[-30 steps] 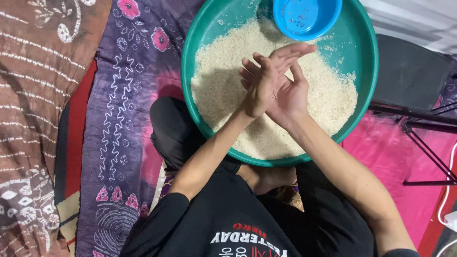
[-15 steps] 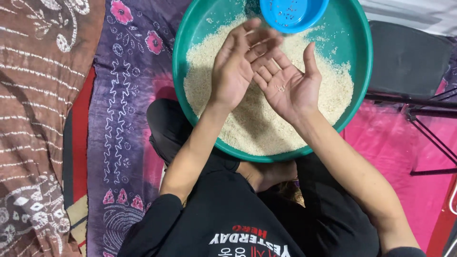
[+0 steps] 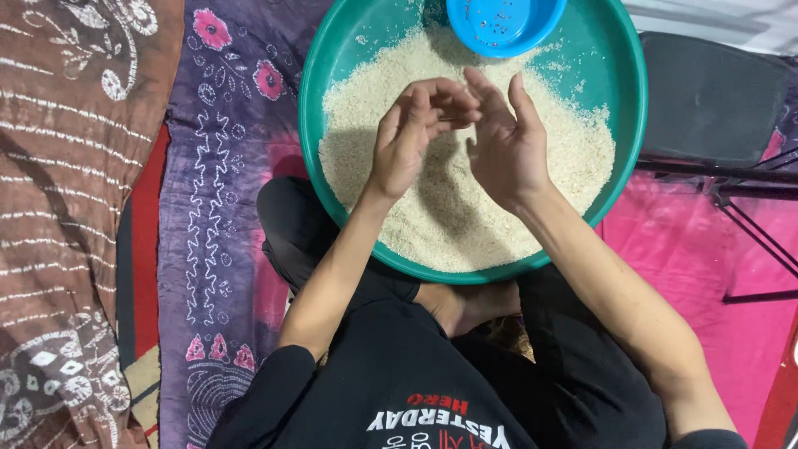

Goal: The person cleans and sorts rice by hand in a large green tray, shifting the rice to expose impurities, then picking out debris and placing it in a colander.

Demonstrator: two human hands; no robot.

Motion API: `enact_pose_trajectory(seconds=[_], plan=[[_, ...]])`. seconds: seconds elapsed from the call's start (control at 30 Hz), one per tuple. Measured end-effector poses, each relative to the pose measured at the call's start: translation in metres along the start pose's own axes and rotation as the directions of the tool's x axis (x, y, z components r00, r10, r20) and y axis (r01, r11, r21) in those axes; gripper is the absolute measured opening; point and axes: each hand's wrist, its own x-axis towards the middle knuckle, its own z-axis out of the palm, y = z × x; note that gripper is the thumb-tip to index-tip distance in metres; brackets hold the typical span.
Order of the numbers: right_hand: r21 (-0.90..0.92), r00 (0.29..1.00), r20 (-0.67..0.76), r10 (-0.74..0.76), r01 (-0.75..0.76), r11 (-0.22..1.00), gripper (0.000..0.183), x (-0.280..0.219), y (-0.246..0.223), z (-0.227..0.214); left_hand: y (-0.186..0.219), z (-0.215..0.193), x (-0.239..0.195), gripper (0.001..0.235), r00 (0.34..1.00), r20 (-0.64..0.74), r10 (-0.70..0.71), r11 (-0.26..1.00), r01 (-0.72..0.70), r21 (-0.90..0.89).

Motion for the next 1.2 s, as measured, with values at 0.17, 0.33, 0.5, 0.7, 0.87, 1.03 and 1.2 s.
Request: enact_pose_trajectory(seconds=[0.17, 0.33, 0.5, 0.7, 0.87, 1.03, 1.2], plan=[[-0.262, 0.970, -0.079, -0.229, 0.201, 0.944, 0.081, 0.013, 0.002, -0.031, -0.023, -0.022, -0.009, 0.042, 0.997, -0.065, -0.035, 0.975, 0.048, 0.218], [-0.392, 0.923, -0.351, -0.157, 0.008, 0.920, 0.040, 0.023, -0.004, -0.059, -0.036, -0.033, -0.028, 0.047, 0.958, -0.100, -0.268, 0.911, 0.286, 0.296], [-0.467, 0.918, -0.227, -0.326, 0.192, 0.863, 0.015, 0.047, 0.030, -0.118, -0.040, -0.035, -0.030, 0.029, 0.888, -0.269, -0.373, 0.647, 0.457, 0.610], [-0.661, 0.916, -0.197, -0.350, 0.139, 0.737, 0.009, 0.040, 0.029, -0.122, -0.038, -0.049, -0.034, 0.036, 0.955, -0.297, -0.015, 0.846, 0.170, 0.505], [-0.660, 0.978, -0.026, -0.209, 0.140, 0.738, 0.018, 0.008, 0.038, -0.056, -0.050, -0.058, -0.041, 0.032, 0.940, -0.328, 0.091, 0.912, 0.053, 0.406], [-0.648, 0.982, 0.184, 0.051, 0.082, 0.757, 0.024, -0.004, 0.072, -0.009, -0.050, -0.066, -0.048, 0.033, 0.908, -0.404, 0.110, 0.926, 0.055, 0.374], [-0.647, 0.993, 0.106, 0.052, 0.029, 0.762, 0.029, 0.014, 0.075, -0.044, -0.045, -0.067, -0.056, 0.037, 0.910, -0.408, 0.075, 0.926, 0.088, 0.367]])
